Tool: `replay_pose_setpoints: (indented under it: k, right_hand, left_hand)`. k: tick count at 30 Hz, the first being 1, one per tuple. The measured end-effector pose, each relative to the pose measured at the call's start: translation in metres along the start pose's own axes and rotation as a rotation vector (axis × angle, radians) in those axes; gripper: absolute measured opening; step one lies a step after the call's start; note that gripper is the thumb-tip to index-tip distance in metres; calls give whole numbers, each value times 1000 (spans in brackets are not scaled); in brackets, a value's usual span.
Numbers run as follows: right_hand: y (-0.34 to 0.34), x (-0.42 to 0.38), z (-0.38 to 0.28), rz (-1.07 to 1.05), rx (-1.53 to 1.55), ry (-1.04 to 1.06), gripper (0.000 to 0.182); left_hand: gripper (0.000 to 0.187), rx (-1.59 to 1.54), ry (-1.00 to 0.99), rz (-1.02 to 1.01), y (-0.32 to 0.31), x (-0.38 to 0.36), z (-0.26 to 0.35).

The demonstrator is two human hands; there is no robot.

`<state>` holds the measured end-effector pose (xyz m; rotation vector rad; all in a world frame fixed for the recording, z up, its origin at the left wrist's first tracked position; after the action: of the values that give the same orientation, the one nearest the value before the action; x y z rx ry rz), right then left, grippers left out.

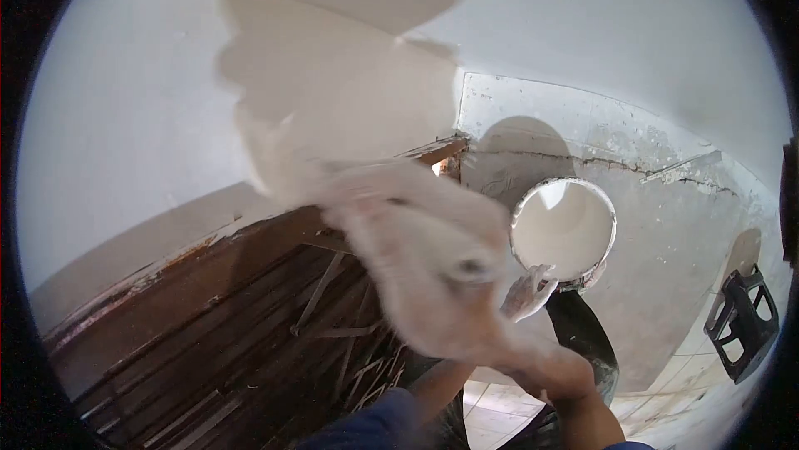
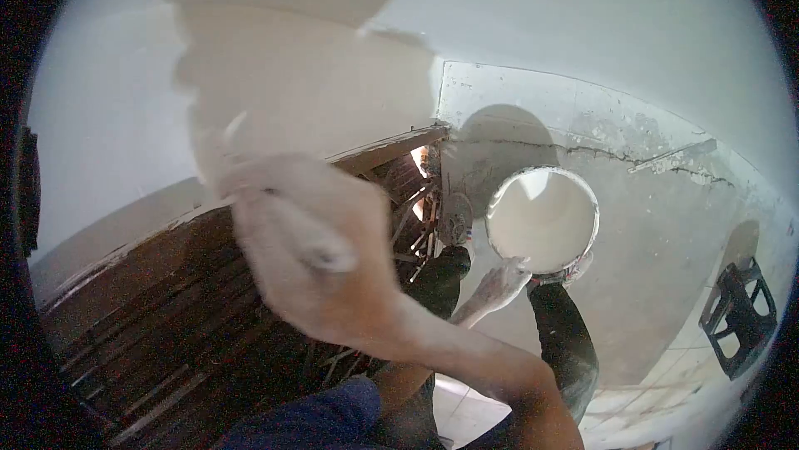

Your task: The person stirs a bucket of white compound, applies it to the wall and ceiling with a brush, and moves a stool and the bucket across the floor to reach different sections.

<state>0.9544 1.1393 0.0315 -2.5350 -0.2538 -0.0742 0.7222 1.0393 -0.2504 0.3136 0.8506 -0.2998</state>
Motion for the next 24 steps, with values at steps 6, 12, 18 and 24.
replay_pose_setpoints:
  k: [6,12,18,24]
  right_hand:
    - [27,-9,59,-59,-248,-224,17]
    - [-29,-12,27,-121,-147,-162,16]
    - [-69,-2,-60,-137,59,-73,8]
    - [-6,0,-35,-56,-147,-235,19]
  left_hand:
    - [46,61,-199,141,-17,5,-34]
    - [46,12,-151,190,-8,6,-11]
    - [46,4,-174,122,-6,4,7]
    - [47,26,-126,133,-16,12,-13]
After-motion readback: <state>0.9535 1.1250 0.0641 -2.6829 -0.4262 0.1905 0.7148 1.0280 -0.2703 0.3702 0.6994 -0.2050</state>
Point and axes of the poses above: each hand's wrist, its own x-axis towards the middle knuckle, its own y-axis out of the back of the hand, z = x × y, the point moved 2 cm from there along x, towards the middle knuckle, and after that the axes turned 5 degrees about -z, right-handed, at the moved point
